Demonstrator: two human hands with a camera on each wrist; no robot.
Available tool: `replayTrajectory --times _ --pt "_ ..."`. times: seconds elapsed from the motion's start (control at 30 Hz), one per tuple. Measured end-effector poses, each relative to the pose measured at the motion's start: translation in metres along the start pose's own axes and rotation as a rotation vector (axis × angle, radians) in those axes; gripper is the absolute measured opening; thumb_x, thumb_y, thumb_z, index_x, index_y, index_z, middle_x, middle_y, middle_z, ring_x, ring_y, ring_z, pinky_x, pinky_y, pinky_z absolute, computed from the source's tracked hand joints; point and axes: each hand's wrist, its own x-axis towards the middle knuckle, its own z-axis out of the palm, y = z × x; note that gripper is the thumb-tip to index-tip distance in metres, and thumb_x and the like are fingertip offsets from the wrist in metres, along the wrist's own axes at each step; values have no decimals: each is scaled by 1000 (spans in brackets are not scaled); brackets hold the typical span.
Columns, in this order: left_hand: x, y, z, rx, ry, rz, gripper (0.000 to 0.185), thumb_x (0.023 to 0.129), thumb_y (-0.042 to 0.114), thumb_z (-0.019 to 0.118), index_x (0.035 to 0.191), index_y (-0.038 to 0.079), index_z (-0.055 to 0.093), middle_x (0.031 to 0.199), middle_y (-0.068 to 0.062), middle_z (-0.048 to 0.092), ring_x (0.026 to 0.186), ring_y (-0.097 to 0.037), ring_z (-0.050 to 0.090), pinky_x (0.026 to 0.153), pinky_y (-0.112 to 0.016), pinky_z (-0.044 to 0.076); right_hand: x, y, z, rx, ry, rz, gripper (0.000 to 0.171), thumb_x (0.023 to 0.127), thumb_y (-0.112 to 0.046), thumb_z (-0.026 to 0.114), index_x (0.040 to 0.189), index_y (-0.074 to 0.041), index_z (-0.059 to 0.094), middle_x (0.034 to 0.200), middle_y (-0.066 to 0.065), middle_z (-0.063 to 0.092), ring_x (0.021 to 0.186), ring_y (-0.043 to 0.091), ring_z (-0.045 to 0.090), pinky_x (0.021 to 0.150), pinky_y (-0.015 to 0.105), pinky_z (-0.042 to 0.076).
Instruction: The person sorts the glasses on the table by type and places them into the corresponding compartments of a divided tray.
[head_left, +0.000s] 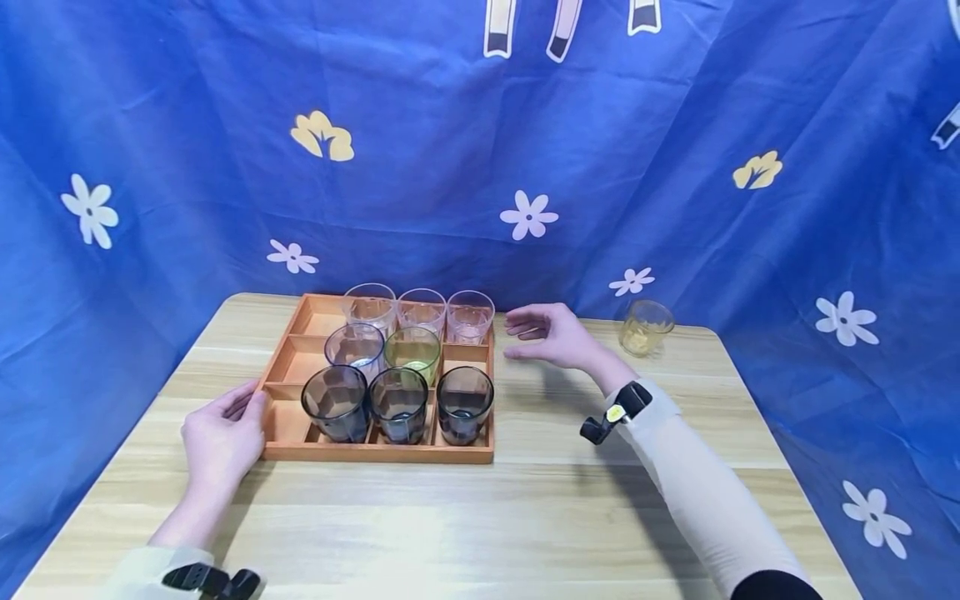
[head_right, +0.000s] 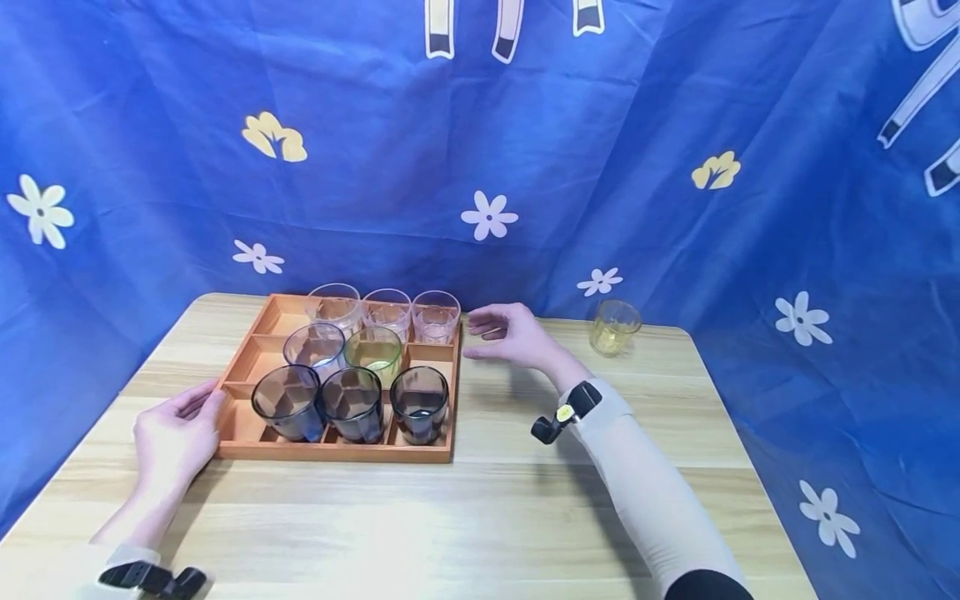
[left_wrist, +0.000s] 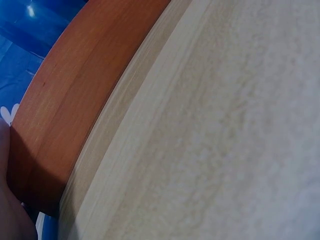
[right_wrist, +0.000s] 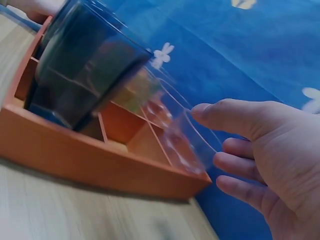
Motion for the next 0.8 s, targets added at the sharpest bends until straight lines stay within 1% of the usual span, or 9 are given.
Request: replayTrajectory --times 0.13,0.2,0.37,0.57,0.67,0.8 --pt "-1 0 0 -1 5 9 34 105 19 65 131 -1 73 125 -20 72 89 13 62 75 -3 50 -17 5 -16 -43 59 16 53 81 -7 94 129 1 71 118 13 76 108 30 73 97 45 60" --pt "-1 -1 0 0 10 17 34 104 19 65 130 -1 74 124 -21 72 87 16 60 74 -3 49 -26 7 -25 -62 92 24 52 82 -9 94 128 0 72 118 12 76 108 29 73 97 47 59" --pt "-1 0 -1 -1 18 20 33 105 19 65 130 -2 74 122 -21 73 85 18 57 74 -2 49 -46 14 -47 -64 194 25 50 83 -4 91 127 5 70 121 19 75 110 33 72 100 49 57" --pt "0 -1 -1 1 7 13 34 104 18 65 130 -1 74 124 -20 72 87 14 61 74 -3 50 -71 23 -74 -91 312 64 51 84 -1 89 131 6 69 127 22 72 112 25 71 101 48 57" --pt "0 -1 0 0 5 17 33 104 18 65 130 -1 74 124 -21 72 87 15 61 73 -3 50 -82 27 -87 -128 374 91 52 85 -1 88 132 7 68 130 22 70 114 28 69 102 49 56" --pt "0 -1 0 3 4 25 33 104 18 65 130 -1 74 123 -21 72 86 15 61 73 -3 50 -95 32 -101 -193 499 120 54 85 -4 89 134 5 67 132 24 69 120 38 66 106 48 53"
